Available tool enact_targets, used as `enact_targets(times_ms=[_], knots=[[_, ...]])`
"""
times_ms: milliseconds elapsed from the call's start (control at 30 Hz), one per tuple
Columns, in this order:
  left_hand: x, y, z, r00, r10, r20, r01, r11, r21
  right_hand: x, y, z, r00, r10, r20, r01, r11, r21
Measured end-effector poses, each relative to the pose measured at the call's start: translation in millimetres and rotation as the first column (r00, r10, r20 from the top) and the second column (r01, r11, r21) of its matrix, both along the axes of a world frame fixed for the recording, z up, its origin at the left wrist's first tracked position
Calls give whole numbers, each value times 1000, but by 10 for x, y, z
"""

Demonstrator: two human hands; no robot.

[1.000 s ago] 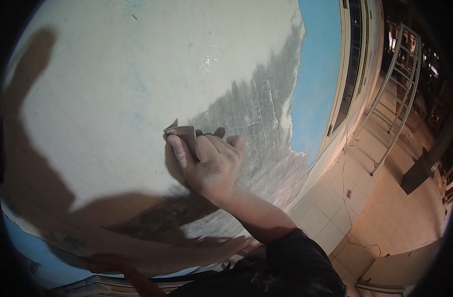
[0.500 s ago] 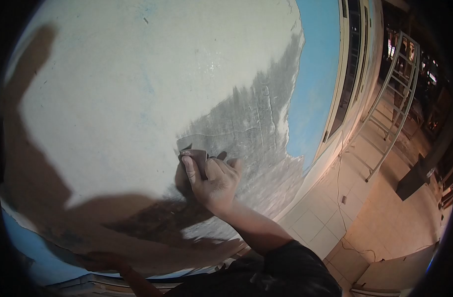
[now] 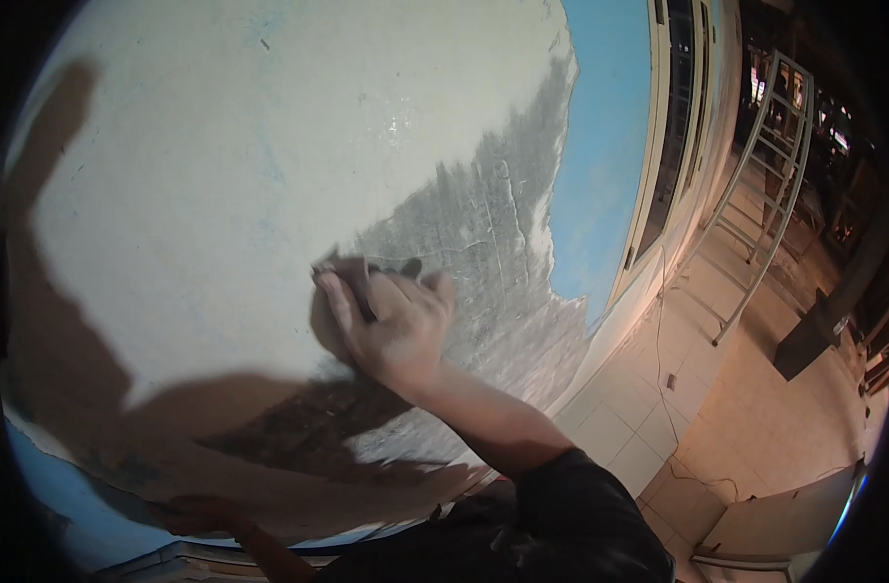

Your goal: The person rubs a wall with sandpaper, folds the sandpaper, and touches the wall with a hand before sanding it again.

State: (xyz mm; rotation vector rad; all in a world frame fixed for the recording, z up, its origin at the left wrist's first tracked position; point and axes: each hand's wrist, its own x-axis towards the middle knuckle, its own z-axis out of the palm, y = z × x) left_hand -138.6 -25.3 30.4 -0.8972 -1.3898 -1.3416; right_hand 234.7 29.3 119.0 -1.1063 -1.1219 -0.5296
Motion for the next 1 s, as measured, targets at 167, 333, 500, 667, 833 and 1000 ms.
enact_targets(times_ms=[167, 333, 500, 667, 833, 1000], knots=[[161, -15, 98, 998, -29, 47, 28, 999, 15, -10, 28, -105, 999, -32, 6, 32, 999, 21], [101, -60, -3, 989, 47, 138, -36, 996, -82, 51, -27, -3, 999, -8, 50, 8, 1000, -17], [944, -30, 667, 894, -298, 334, 255, 952, 167, 49, 109, -77, 999, -7, 43, 5, 999, 37], [408, 44, 299, 964, -130, 234, 86, 978, 191, -11, 33, -171, 999, 51, -3, -51, 999, 5], [98, 277, 153, 986, 138, 92, -152, 972, 179, 78, 124, 210, 999, -29, 41, 25, 996, 91], [186, 286, 150, 980, 154, 129, -177, 966, 189, 45, 126, -63, 1000, -24, 19, 23, 998, 60]])
